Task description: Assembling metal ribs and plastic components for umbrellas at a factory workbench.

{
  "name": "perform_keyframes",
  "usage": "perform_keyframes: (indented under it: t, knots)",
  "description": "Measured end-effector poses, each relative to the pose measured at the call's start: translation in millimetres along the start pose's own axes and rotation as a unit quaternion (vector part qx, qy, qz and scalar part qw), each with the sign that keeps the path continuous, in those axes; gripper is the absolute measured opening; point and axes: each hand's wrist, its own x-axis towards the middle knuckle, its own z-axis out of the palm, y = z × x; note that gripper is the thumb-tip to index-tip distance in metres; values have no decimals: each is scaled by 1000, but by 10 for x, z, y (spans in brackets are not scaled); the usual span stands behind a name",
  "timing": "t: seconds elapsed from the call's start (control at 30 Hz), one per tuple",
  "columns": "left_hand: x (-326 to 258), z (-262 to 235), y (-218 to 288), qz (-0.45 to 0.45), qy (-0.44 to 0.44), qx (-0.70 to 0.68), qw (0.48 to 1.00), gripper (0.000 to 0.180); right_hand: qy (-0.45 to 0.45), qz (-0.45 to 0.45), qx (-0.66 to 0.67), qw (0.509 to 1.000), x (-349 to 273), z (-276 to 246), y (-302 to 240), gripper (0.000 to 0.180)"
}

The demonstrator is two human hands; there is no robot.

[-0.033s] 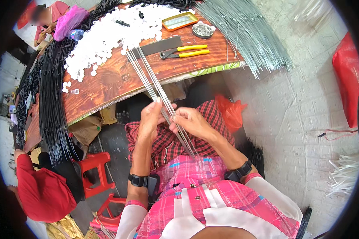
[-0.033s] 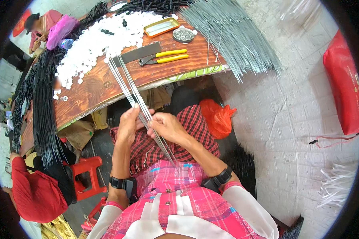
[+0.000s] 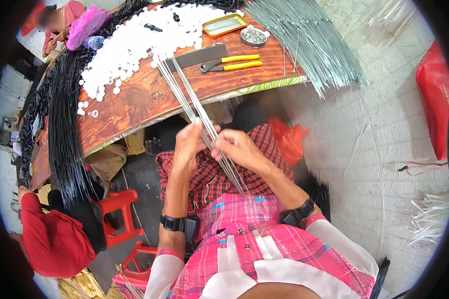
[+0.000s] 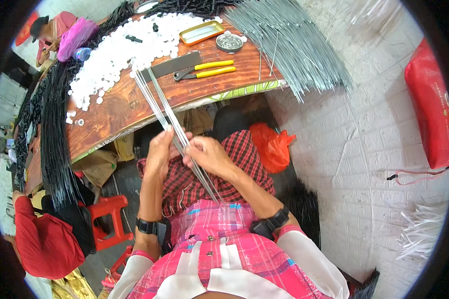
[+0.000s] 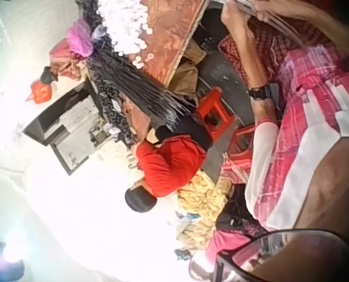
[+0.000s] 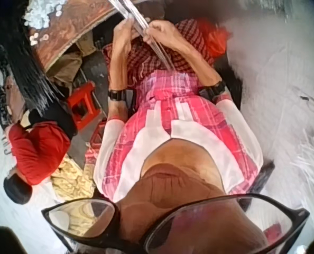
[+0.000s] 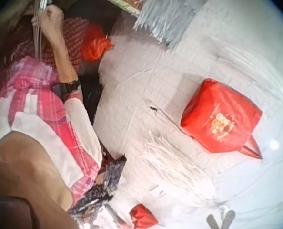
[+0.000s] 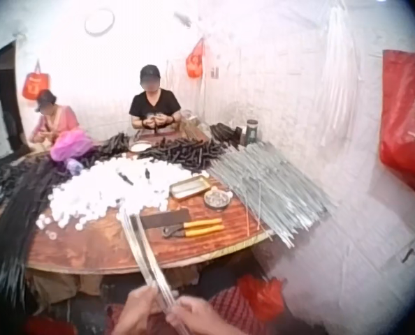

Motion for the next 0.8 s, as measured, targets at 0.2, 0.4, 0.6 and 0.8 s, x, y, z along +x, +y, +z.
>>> perform_keyframes:
  t: [0.2, 0.4, 0.6, 0.8]
  knots:
    - [262, -118, 187, 11, 20, 0, 1000, 45, 57, -58, -76, 994, 236, -55, -107, 22]
    - [235, -81, 195, 11, -18, 22, 1000, 54, 63, -22, 4, 998, 240, 18, -53, 23]
    - [239, -44, 250, -2, -22, 25, 999, 48, 35, -5, 77, 996, 279, 70, -192, 23]
    - [226, 6, 162, 16, -32, -73, 997, 47, -9, -1, 117, 993, 369, 104, -217, 26]
